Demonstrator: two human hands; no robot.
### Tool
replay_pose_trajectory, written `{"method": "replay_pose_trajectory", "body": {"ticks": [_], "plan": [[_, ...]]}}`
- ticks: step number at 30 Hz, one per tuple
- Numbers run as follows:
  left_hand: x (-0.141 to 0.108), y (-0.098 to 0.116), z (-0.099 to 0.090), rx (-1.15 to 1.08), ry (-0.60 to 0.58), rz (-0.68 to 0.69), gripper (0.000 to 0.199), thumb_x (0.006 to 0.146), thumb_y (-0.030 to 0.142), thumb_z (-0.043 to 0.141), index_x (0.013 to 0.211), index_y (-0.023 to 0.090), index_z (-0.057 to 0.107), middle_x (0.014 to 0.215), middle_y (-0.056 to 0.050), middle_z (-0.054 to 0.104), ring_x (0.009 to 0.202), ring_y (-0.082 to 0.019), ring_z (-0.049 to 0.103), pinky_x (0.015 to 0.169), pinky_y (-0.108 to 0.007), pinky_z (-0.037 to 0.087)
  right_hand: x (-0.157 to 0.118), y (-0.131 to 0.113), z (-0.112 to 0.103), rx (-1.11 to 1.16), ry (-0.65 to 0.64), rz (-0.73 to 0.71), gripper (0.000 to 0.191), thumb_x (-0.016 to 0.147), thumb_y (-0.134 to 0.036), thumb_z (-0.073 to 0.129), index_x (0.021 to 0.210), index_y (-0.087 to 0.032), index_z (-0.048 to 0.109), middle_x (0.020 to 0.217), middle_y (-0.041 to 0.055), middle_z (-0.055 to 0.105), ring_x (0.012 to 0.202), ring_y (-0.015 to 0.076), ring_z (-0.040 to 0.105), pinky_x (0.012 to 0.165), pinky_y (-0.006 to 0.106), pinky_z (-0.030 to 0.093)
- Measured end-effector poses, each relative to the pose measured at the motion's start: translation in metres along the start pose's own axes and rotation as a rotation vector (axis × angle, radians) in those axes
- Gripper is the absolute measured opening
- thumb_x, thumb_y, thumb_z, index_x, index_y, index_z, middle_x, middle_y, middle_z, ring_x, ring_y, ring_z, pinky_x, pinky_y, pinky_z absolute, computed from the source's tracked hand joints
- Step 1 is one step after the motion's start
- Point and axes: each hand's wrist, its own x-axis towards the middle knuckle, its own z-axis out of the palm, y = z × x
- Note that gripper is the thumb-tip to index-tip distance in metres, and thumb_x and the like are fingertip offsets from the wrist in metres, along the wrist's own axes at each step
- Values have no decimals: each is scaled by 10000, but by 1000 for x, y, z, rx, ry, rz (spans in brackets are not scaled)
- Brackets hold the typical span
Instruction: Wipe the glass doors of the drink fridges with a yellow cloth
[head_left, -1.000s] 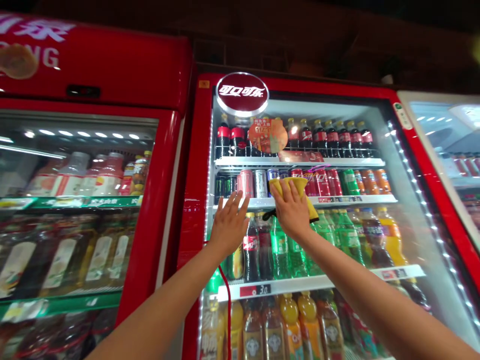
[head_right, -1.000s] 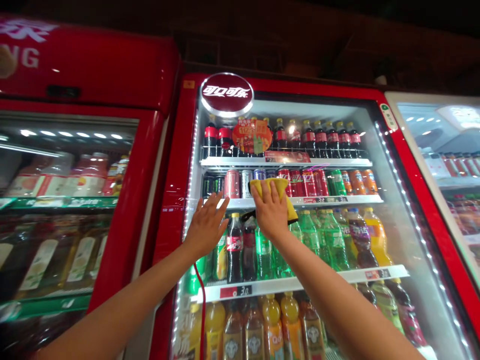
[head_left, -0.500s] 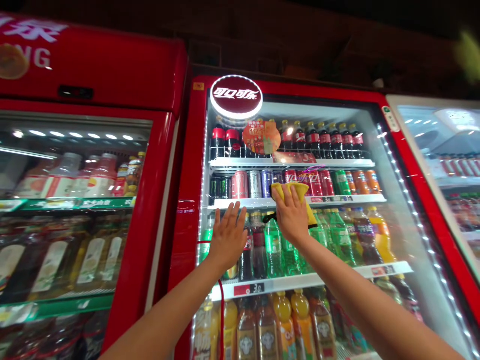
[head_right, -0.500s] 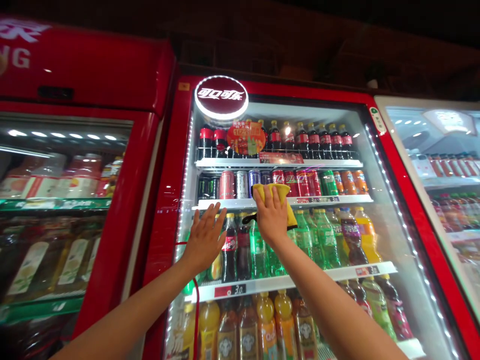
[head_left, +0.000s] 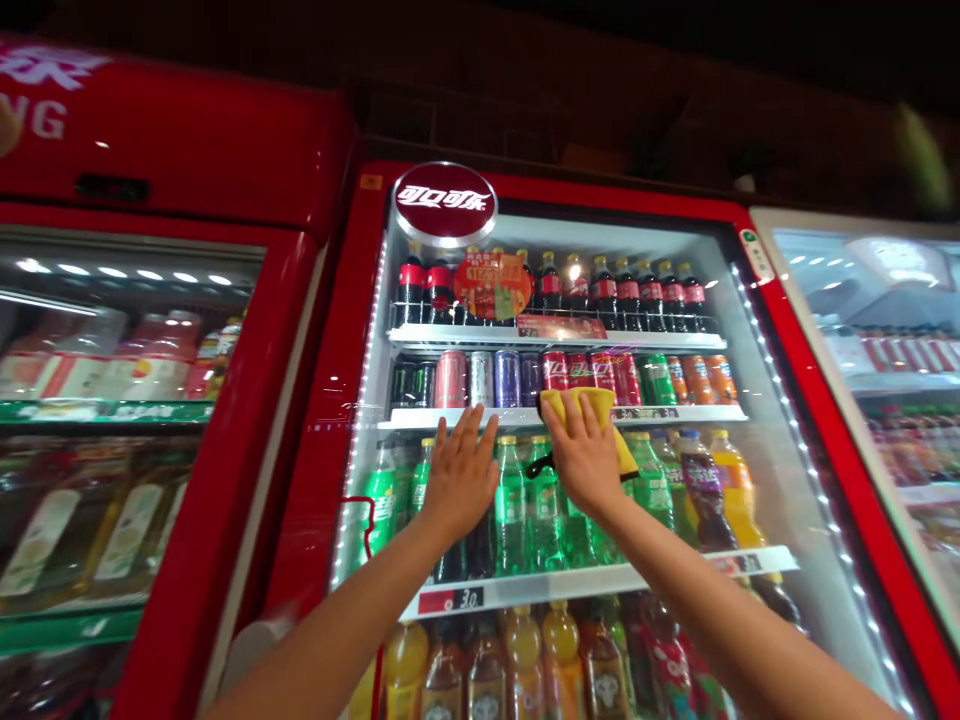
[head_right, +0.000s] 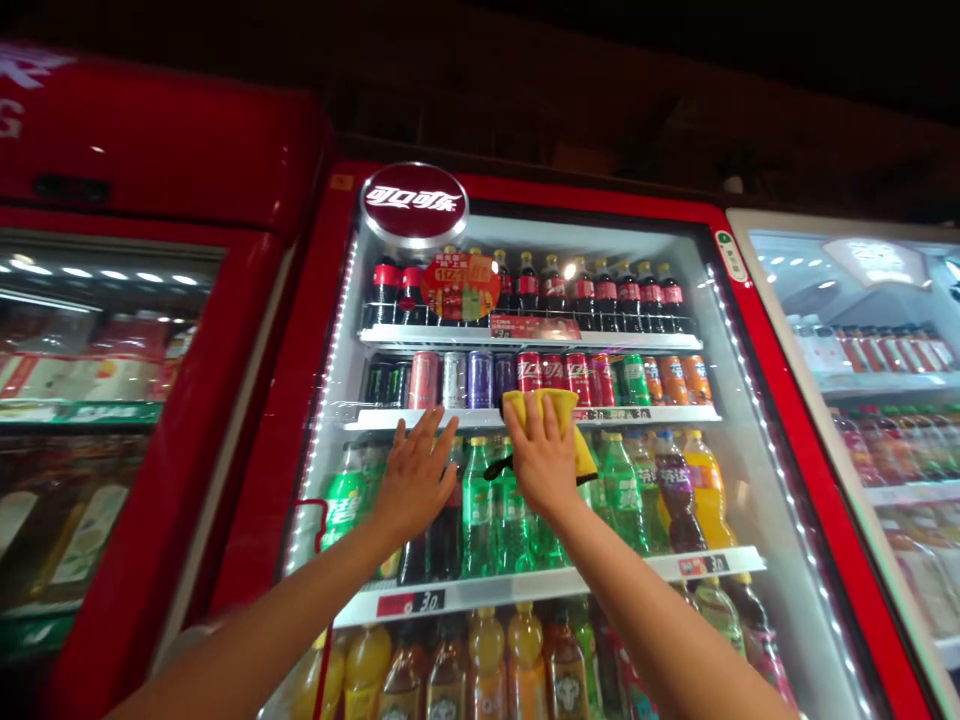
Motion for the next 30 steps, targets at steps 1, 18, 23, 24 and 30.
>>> {"method": "replay_pose_trajectory", "body": {"ticks": [1,18,23,24,30], "plan": [[5,4,2,3,5,-4,605,993,252,502,1584,162,406,1687,-147,353,1576,-300,316,1307,-586,217,4,-1,-1,7,-16,-51,658,977,-163,470,1605,-347,402,1679,94,382,1563,378,286,1161,700,344],[57,69,24,-60,-12,41,610,1007,249,468,1602,198,343,1695,-84,357,1594,-261,268,1330,-536,163,25,97,-3,162,2,-191,541,1009,-140,445,1431,-439,602,1480,-45,632,1492,278,433,1198,643,356],[77,98,34,-74,-11,46,621,1002,247,483,1600,209,319,1691,-89,365,1593,-269,274,1326,-555,173,34,150,-9,95,24,-49,511,1056,-251,410,1541,-394,483,1607,-7,502,1541,304,358,1202,676,319],[79,104,36,-78,-9,45,634,998,242,486,1605,219,304,1694,-88,358,1594,-268,270,1326,-556,174,24,160,-8,75,37,-4,530,1056,-281,425,1578,-369,433,1632,16,467,1552,321,333,1199,677,319],[88,133,44,-78,4,-9,645,1011,252,461,1619,199,254,1701,-121,336,1594,-282,270,1316,-580,187,-34,164,0,68,47,-67,691,1031,-290,488,1661,-378,218,1684,30,381,1583,342,239,1190,642,345]]}}
